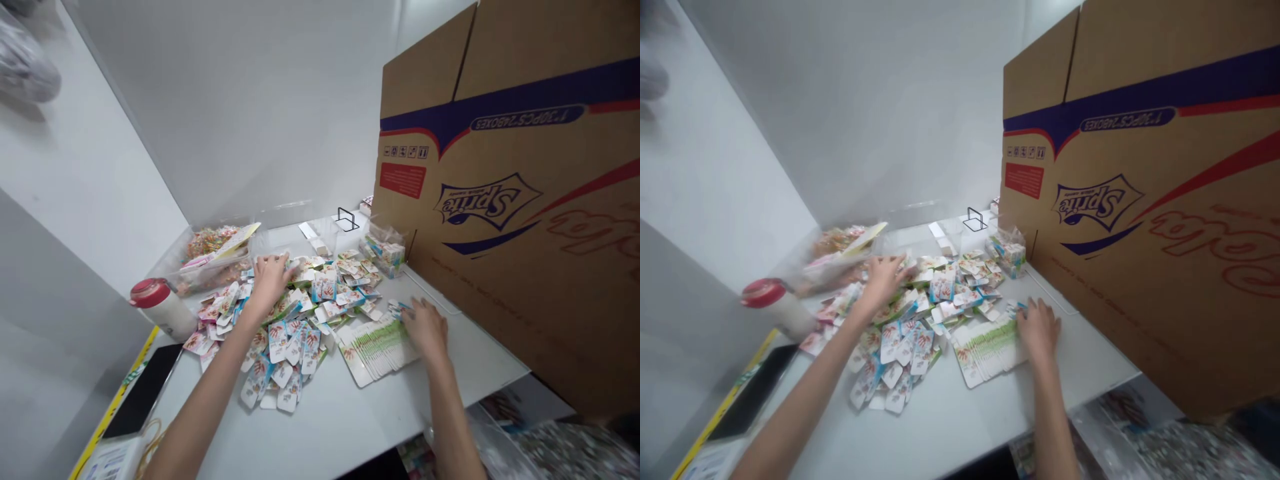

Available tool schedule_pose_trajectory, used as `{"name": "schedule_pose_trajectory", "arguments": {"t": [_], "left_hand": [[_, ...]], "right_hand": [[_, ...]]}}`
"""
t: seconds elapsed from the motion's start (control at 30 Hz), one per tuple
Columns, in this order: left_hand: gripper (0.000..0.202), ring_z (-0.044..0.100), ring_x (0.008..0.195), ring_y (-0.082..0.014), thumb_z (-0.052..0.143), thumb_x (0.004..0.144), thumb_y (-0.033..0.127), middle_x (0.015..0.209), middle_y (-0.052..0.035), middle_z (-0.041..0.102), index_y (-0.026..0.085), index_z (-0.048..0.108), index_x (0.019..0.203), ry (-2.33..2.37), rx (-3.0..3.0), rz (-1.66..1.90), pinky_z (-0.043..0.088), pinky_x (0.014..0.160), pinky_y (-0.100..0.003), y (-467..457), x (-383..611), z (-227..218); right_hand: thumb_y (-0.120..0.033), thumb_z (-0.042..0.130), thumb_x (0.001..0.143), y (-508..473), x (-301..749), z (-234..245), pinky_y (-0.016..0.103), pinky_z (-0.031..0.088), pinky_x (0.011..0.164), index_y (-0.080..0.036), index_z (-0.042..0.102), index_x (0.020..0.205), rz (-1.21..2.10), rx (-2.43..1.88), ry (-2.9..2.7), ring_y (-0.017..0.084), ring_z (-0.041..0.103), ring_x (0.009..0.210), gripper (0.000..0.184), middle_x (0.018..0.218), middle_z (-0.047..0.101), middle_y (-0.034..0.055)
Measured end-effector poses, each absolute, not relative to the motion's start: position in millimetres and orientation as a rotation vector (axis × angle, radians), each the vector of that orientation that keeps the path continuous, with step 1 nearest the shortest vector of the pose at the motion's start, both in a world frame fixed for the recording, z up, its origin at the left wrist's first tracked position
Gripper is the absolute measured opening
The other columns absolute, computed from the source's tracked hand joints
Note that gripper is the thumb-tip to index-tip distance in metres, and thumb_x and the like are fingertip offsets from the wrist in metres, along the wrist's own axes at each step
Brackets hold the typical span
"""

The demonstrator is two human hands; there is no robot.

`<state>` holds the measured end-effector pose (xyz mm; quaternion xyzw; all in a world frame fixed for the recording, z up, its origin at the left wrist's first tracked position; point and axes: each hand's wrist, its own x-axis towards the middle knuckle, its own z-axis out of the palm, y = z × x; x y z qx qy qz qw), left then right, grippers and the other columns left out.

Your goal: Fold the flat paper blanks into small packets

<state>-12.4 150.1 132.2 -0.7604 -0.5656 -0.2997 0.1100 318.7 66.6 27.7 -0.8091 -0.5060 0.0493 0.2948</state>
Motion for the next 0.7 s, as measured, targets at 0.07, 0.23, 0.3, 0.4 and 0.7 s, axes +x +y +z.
{"name": "schedule_pose_trajectory", "arguments": {"t": [0.07, 0.23, 0.3, 0.4, 0.7], "left_hand": [[0.047, 0.043, 0.111, -0.0365, 0.051, 0.092, 0.038, 0.121, -0.0183, 0.058, 0.013, 0.056, 0.131, -1.690, -2.236, -0.873, 0.036, 0.093, -0.050, 141.6, -8.5, 128.5], [0.056, 0.035, 0.127, -0.0344, 0.050, 0.092, 0.044, 0.135, -0.0135, 0.051, 0.015, 0.047, 0.139, -1.929, -2.430, -1.202, 0.029, 0.106, -0.051, 73.3, 13.5, 120.2], [0.060, 0.031, 0.136, -0.0314, 0.046, 0.092, 0.053, 0.144, -0.0118, 0.044, 0.019, 0.043, 0.142, -2.167, -2.556, -1.543, 0.025, 0.111, -0.049, 39.9, 23.8, 116.1], [0.072, 0.041, 0.133, -0.0279, 0.041, 0.090, 0.065, 0.148, -0.0122, 0.039, 0.024, 0.031, 0.148, -2.538, -2.686, -2.157, 0.027, 0.112, -0.045, -0.5, 41.2, 107.9], [0.068, 0.057, 0.116, -0.0247, 0.058, 0.085, 0.056, 0.132, -0.0112, 0.055, 0.023, 0.038, 0.142, -2.117, -1.248, -3.854, 0.047, 0.092, -0.032, -36.8, 43.9, 105.7]], "right_hand": [[-0.027, 0.053, 0.084, 59.7, 331.2, 21.9, 0.053, 0.029, 0.102, -0.011, 0.068, 0.116, 0.251, -2.226, -1.422, 0.036, 0.054, 0.115, 0.038, 0.123, 0.060, 0.0188], [-0.032, 0.050, 0.090, 46.9, 328.9, 34.7, 0.050, 0.027, 0.103, -0.019, 0.075, 0.100, 0.208, -2.184, -1.456, 0.031, 0.062, 0.101, 0.030, 0.103, 0.071, 0.0109], [-0.030, 0.046, 0.092, 36.9, 313.4, 50.3, 0.047, 0.033, 0.098, -0.016, 0.075, 0.099, 0.104, -2.118, -1.405, 0.031, 0.062, 0.098, 0.032, 0.103, 0.070, 0.0138], [-0.035, 0.049, 0.092, 13.4, 269.4, 82.7, 0.041, 0.042, 0.085, -0.013, 0.074, 0.096, 0.030, -1.724, -1.329, 0.030, 0.062, 0.093, 0.034, 0.102, 0.069, 0.0178], [-0.030, 0.062, 0.086, -43.4, 156.5, 148.2, 0.030, 0.042, 0.095, -0.027, 0.071, 0.111, 1.124, -1.078, -1.817, 0.019, 0.059, 0.104, 0.027, 0.110, 0.067, 0.0026]]}}
